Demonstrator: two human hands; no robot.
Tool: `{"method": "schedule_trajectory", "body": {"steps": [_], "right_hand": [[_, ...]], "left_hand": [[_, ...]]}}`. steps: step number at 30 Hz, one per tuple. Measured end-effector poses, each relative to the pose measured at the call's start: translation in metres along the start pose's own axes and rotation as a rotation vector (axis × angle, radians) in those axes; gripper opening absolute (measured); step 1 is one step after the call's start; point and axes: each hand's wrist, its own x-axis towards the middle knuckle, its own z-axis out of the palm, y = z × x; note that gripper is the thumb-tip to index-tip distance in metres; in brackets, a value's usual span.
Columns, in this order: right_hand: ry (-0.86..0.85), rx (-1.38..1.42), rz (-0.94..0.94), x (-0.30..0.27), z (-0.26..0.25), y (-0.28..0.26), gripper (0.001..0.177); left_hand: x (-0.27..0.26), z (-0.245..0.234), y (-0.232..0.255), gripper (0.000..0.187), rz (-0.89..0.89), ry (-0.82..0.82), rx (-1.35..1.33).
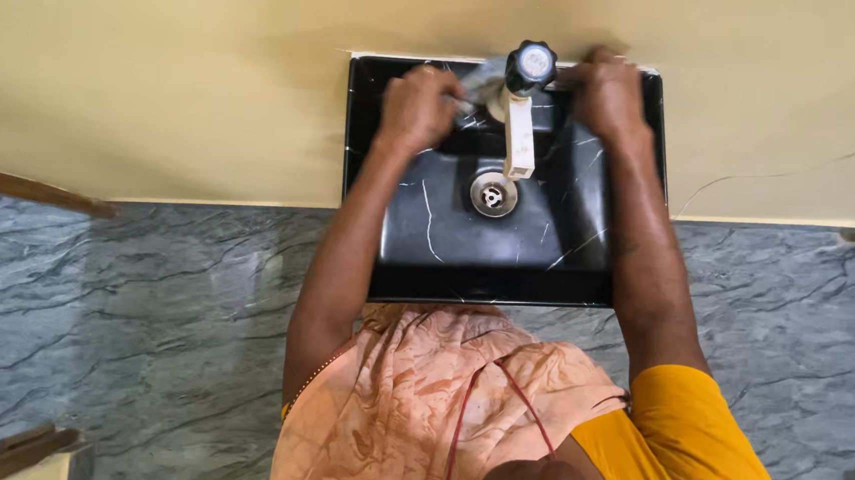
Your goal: The person scrubs a black sink with a cloth, repeatedly wiping the basin, faucet, and drain area. The person uses both hands to maneuver the cloth around the sink's contours and under the faucet.
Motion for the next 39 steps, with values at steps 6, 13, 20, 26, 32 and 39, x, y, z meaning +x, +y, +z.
{"method": "schedule_trajectory", "body": {"steps": [6, 13, 20, 26, 32, 39], "right_hand": [[-0.134, 0.067, 0.046, 0.002, -0.018, -0.012, 0.036], [-0.490, 0.334, 0.194, 0.007, -0.039, -0.029, 0.042], [-0.496, 0.408, 0.167, 0.006, -0.028, -0.033, 0.045], [-0.156, 0.166, 0.272, 0.010, -0.011, -0.046, 0.023], [0.148, 0.300, 0.019, 0.008, -0.002, -0.057, 0.043], [0.089, 0.071, -0.007, 0.007, 0.020, -0.033, 0.017]], "left_hand": [[-0.001, -0.011, 0.015, 0.016, -0.077, -0.164, -0.017], [-0.005, -0.016, 0.016, 0.021, -0.046, -0.371, -0.269], [0.002, -0.004, 0.000, 0.015, -0.117, 0.044, -0.046], [0.009, 0.015, -0.004, 0.023, 0.106, 0.247, 0.005], [0.010, 0.034, -0.011, 0.027, 0.182, 0.230, 0.170], [0.009, 0.026, -0.025, 0.029, 0.016, 0.144, 0.112]]}}
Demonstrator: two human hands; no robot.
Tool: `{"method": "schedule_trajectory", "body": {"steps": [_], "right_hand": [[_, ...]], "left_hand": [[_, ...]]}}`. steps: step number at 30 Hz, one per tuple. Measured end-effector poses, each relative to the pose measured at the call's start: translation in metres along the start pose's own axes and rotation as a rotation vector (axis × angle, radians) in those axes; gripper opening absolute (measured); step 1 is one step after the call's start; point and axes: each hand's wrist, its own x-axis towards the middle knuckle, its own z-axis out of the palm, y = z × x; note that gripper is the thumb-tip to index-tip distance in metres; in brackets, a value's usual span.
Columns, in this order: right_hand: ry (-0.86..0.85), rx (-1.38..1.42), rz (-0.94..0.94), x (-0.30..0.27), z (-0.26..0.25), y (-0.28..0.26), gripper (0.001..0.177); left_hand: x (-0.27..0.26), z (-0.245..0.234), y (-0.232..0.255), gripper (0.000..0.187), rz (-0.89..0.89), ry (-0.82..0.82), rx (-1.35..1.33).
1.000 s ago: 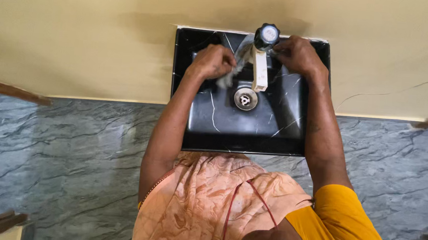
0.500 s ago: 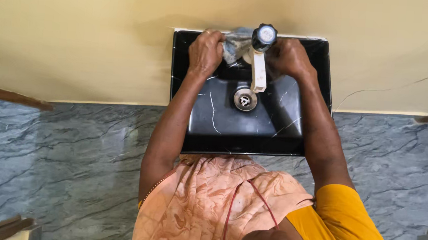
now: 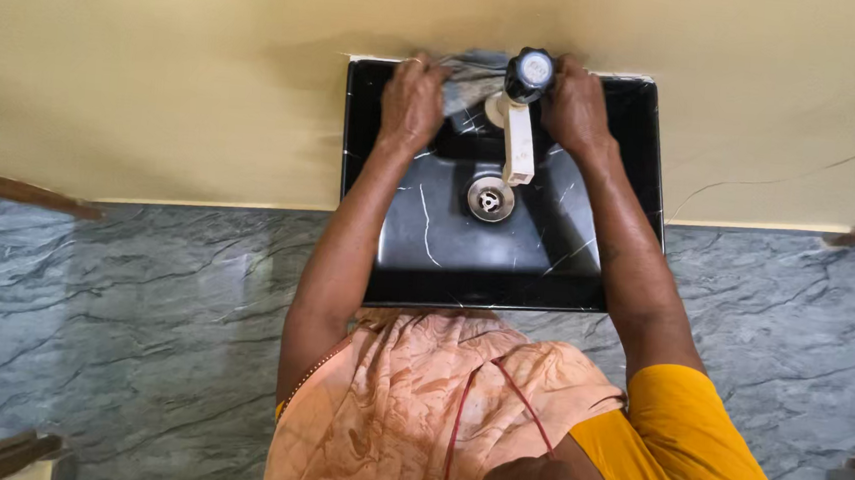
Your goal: The person scrubs a black sink with a cloth, repeatedly wiping the basin, faucet, and drain area. The person uses both hands to maneuver the cloth around the sink's contours and under the faucet.
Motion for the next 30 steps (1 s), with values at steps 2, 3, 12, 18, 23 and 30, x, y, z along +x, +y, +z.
{"method": "schedule_trajectory", "body": {"steps": [2, 3, 12, 18, 23, 30], "right_hand": [[0.006, -0.020, -0.025, 0.001, -0.006, 0.012, 0.018], [-0.021, -0.010, 0.015, -0.001, -0.012, 0.017, 0.022], [-0.068, 0.067, 0.078, -0.004, -0.006, -0.004, 0.035], [-0.065, 0.030, 0.127, -0.008, 0.001, 0.012, 0.018], [0.052, 0.015, 0.100, -0.004, -0.015, 0.022, 0.019], [-0.303, 0.389, 0.321, 0.001, -0.016, -0.005, 0.019]], "left_hand": [[-0.002, -0.001, 0.012, 0.037, 0.062, 0.006, -0.067], [-0.004, 0.001, 0.020, 0.041, 0.089, 0.007, -0.078], [0.002, -0.009, 0.001, 0.023, 0.028, 0.035, 0.107], [-0.008, -0.005, 0.020, 0.034, 0.049, -0.021, -0.029], [-0.015, 0.013, 0.046, 0.039, 0.220, 0.013, 0.007], [0.001, -0.008, -0.003, 0.026, -0.002, 0.092, 0.161]]}}
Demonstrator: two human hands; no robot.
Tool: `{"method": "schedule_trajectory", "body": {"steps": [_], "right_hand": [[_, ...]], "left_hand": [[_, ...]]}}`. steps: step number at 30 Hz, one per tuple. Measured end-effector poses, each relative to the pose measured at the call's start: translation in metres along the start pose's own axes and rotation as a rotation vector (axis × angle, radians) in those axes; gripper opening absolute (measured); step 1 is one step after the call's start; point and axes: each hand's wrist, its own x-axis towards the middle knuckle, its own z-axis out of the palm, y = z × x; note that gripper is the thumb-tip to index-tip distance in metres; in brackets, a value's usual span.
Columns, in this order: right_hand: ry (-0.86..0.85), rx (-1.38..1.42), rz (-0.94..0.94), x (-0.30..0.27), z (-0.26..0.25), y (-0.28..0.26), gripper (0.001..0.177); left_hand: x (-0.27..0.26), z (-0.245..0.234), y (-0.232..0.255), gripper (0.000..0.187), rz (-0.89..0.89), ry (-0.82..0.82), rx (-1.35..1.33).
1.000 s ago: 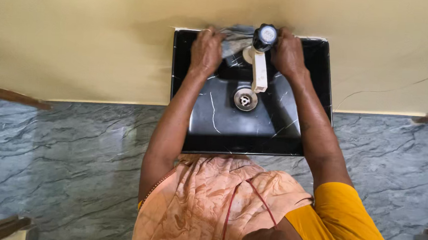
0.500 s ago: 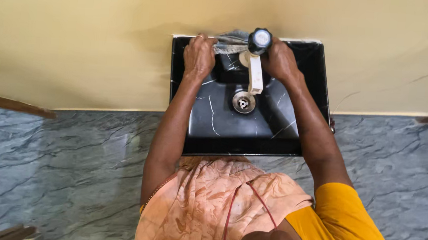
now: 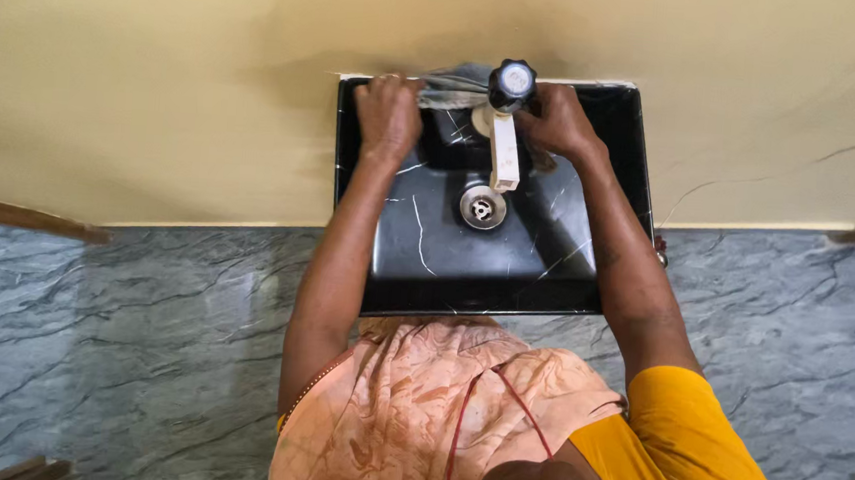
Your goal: The person scrubs a black sink with a cloth, repeatedly wiping the basin, faucet, and drain area. The person uses both hands to maneuver the cloth around the sink's contours and under the faucet.
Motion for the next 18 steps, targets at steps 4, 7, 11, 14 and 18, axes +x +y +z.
{"method": "schedule_trajectory", "body": {"steps": [4, 7, 11, 14, 18], "right_hand": [[0.075, -0.144, -0.038, 0.001, -0.003, 0.010, 0.015], [0.317, -0.187, -0.217, 0.003, -0.012, 0.021, 0.018], [0.304, -0.212, -0.252, 0.004, -0.011, 0.021, 0.021], [0.172, -0.183, -0.181, 0.005, 0.001, 0.013, 0.015], [0.158, -0.110, -0.058, 0.007, 0.015, 0.020, 0.018]], "left_hand": [[-0.003, -0.001, 0.007, 0.027, 0.090, 0.086, -0.057], [-0.011, 0.002, 0.034, 0.025, 0.206, -0.060, -0.181], [-0.012, -0.006, 0.037, 0.018, 0.127, -0.065, -0.162], [-0.003, -0.020, 0.012, 0.019, -0.009, -0.039, -0.104], [0.000, -0.019, -0.002, 0.026, -0.149, -0.112, -0.206]]}}
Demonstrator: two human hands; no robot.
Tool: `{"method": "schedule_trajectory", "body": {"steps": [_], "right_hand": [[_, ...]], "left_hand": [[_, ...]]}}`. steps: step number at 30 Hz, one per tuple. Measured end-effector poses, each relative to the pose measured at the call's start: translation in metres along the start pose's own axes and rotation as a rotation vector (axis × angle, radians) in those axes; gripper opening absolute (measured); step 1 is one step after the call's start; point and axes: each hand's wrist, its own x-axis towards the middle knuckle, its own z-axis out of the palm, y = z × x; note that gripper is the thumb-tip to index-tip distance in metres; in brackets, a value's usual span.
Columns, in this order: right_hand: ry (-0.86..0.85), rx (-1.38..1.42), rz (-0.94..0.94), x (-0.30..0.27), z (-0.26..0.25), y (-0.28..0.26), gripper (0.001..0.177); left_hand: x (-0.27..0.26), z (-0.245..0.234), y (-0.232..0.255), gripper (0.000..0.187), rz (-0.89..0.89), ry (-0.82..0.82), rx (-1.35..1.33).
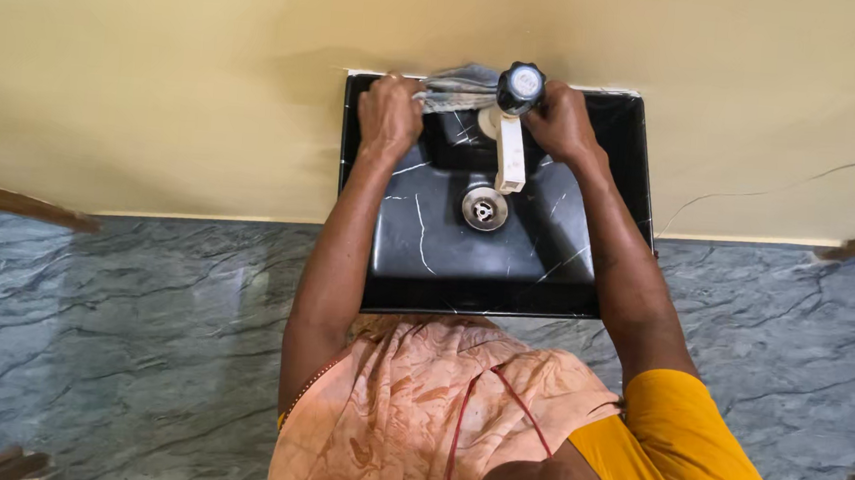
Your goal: The person scrubs a black sink with a cloth, repeatedly wiping the basin, faucet, and drain area. The person uses both hands to maneuver the cloth around the sink's contours and under the faucet.
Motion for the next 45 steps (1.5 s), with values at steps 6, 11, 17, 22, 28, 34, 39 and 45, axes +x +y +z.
{"method": "schedule_trajectory", "body": {"steps": [6, 11, 17, 22, 28, 34, 39, 45], "right_hand": [[0.196, 0.362, 0.036, 0.015, 0.020, 0.038, 0.033], [0.118, 0.376, -0.151, 0.012, 0.033, 0.036, 0.043], [0.128, -0.172, -0.145, -0.003, 0.015, -0.008, 0.032], [-0.006, -0.334, -0.096, -0.008, -0.022, -0.029, 0.020], [-0.481, -0.282, -0.144, -0.010, -0.054, -0.049, 0.027], [-0.819, 0.284, 0.241, -0.004, -0.040, -0.022, 0.026], [-0.993, 0.892, 0.107, 0.008, -0.015, 0.024, 0.034], [-0.826, 0.672, 0.198, 0.017, -0.036, 0.032, 0.026]], "left_hand": [[-0.011, 0.032, 0.018, 0.063, 0.209, -0.072, -0.086], [-0.014, 0.048, 0.028, 0.091, 0.318, -0.128, -0.322], [-0.019, 0.041, 0.035, 0.089, 0.262, -0.163, -0.436], [-0.010, 0.017, 0.031, 0.072, 0.269, 0.104, -0.419], [-0.008, 0.000, 0.029, 0.048, 0.201, 0.084, -0.487], [-0.003, -0.001, 0.046, 0.038, 0.125, -0.570, -0.488], [-0.011, 0.023, 0.065, 0.051, 0.155, -0.393, -0.266], [0.015, 0.014, 0.022, 0.040, -0.045, -0.348, -0.275]]}}
